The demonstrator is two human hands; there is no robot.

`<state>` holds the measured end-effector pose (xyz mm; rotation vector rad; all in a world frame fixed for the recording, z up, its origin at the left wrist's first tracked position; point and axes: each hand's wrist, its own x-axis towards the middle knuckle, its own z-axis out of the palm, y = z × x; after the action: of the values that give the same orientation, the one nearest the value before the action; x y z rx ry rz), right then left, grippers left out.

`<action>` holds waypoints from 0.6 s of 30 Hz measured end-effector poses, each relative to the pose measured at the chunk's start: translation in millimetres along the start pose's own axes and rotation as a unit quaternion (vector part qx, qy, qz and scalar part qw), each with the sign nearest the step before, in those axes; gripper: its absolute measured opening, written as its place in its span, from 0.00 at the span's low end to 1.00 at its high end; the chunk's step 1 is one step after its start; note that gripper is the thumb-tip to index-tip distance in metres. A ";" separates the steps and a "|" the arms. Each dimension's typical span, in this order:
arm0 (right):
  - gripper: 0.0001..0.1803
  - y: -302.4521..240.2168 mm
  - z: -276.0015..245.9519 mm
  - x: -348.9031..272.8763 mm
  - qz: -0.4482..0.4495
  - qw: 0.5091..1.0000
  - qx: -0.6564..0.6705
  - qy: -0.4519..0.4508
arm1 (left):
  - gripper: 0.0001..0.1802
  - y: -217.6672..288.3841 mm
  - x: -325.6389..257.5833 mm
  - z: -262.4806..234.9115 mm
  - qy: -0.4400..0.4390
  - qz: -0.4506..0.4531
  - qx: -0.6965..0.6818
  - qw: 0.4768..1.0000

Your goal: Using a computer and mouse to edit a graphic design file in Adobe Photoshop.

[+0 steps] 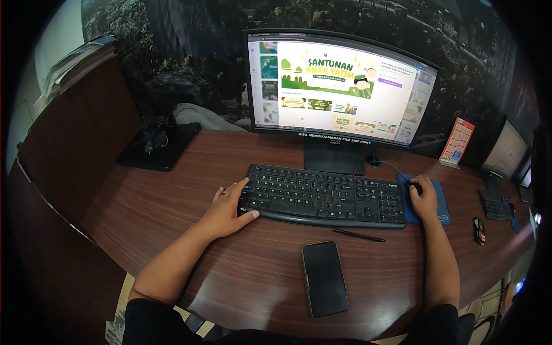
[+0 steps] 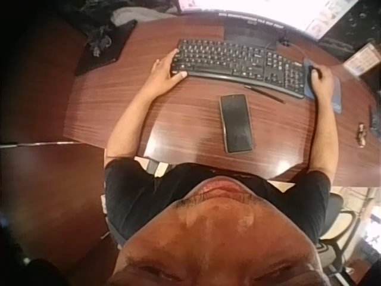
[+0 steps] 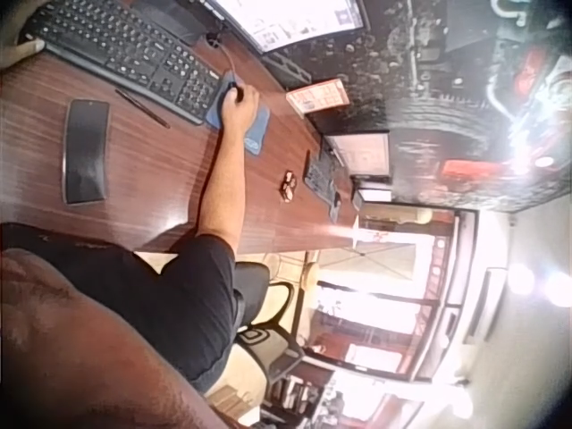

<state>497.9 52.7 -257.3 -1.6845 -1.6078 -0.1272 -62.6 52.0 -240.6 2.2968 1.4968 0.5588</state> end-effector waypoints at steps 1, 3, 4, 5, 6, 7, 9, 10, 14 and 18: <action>0.13 0.0 -0.1 0.3 0.001 1.000 0.002 -0.004 | 0.51 -0.2 0.0 0.2 0.000 0.000 0.000 1.000; 0.13 1.6 0.6 0.3 -0.003 1.000 0.003 -0.001 | 0.51 -1.3 -0.6 1.8 0.008 -0.001 0.014 1.000; 0.13 2.1 0.7 0.3 -0.006 1.000 0.004 0.001 | 0.51 -2.4 -0.7 2.8 0.008 -0.001 0.014 1.000; 0.13 0.8 0.4 0.4 -0.006 1.000 0.004 0.002 | 0.51 -3.8 -0.8 4.0 0.012 0.001 0.016 1.000; 0.13 -1.2 0.4 0.1 -0.001 1.000 0.009 0.002 | 0.51 -4.4 -0.7 4.5 0.014 0.002 0.017 1.000; 0.13 -2.3 0.3 0.0 0.005 1.000 0.013 0.002 | 0.51 -3.6 -0.8 3.9 0.015 0.003 0.018 1.000; 0.13 0.7 2.0 0.6 0.008 1.000 0.008 0.006 | 0.51 -0.7 -1.4 2.3 0.006 -0.010 0.015 1.000; 0.12 2.3 3.0 0.9 0.012 1.000 0.003 0.010 | 0.51 0.1 -1.4 1.6 0.007 -0.009 0.015 1.000; 0.11 5.8 1.8 1.2 -0.001 0.999 -0.015 0.039 | 0.51 1.8 0.0 -0.1 0.004 0.003 -0.003 1.000; 0.10 2.7 1.5 0.9 0.023 0.999 -0.026 0.028 | 0.50 2.9 -1.4 -0.1 0.012 0.005 0.002 1.000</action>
<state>499.8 54.6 -259.0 -1.7411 -1.5342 -0.1919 -60.8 49.7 -239.3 2.3110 1.4989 0.5880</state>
